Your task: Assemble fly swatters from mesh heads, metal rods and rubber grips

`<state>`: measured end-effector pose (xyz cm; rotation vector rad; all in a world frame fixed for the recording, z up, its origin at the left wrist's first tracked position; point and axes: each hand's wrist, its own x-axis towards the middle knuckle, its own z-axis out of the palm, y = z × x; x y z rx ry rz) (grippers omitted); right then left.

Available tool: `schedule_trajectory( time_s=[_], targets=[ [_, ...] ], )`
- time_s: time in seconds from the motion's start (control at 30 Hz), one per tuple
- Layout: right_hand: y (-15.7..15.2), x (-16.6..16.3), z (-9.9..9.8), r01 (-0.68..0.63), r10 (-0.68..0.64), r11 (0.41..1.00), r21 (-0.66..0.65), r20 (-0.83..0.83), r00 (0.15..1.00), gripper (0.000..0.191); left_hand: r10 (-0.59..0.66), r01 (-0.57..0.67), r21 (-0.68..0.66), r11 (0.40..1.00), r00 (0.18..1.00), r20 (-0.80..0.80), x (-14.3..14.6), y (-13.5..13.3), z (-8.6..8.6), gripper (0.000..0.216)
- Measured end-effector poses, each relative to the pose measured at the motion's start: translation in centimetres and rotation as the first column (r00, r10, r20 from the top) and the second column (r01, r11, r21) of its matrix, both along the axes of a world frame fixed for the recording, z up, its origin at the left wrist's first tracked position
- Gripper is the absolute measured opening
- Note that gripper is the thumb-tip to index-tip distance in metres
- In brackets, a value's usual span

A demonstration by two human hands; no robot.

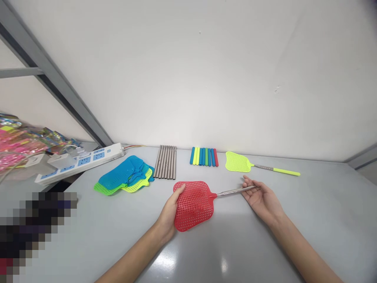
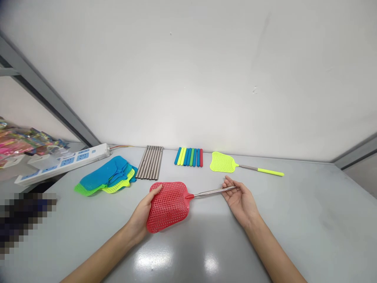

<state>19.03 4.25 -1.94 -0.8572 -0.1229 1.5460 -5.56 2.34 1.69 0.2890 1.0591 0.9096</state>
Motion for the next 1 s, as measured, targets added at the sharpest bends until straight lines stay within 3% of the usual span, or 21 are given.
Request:
schedule_trajectory(
  time_s=[0.77, 1.0],
  targets=[
    [0.03, -0.04, -0.35, 0.000, 0.000, 1.000, 0.026, 0.034, 0.999, 0.030, 0.002, -0.002, 0.017, 1.000, 0.999, 0.042, 0.01, -0.47, 0.00, 0.034],
    [-0.01, -0.22, -0.12, -0.136, 0.121, 0.988, 0.073, 0.181, 0.976, 0.030, 0.020, -0.021, 0.023, 1.000, 0.999, 0.041, -0.22, -0.25, 0.17, 0.034]
  ],
)
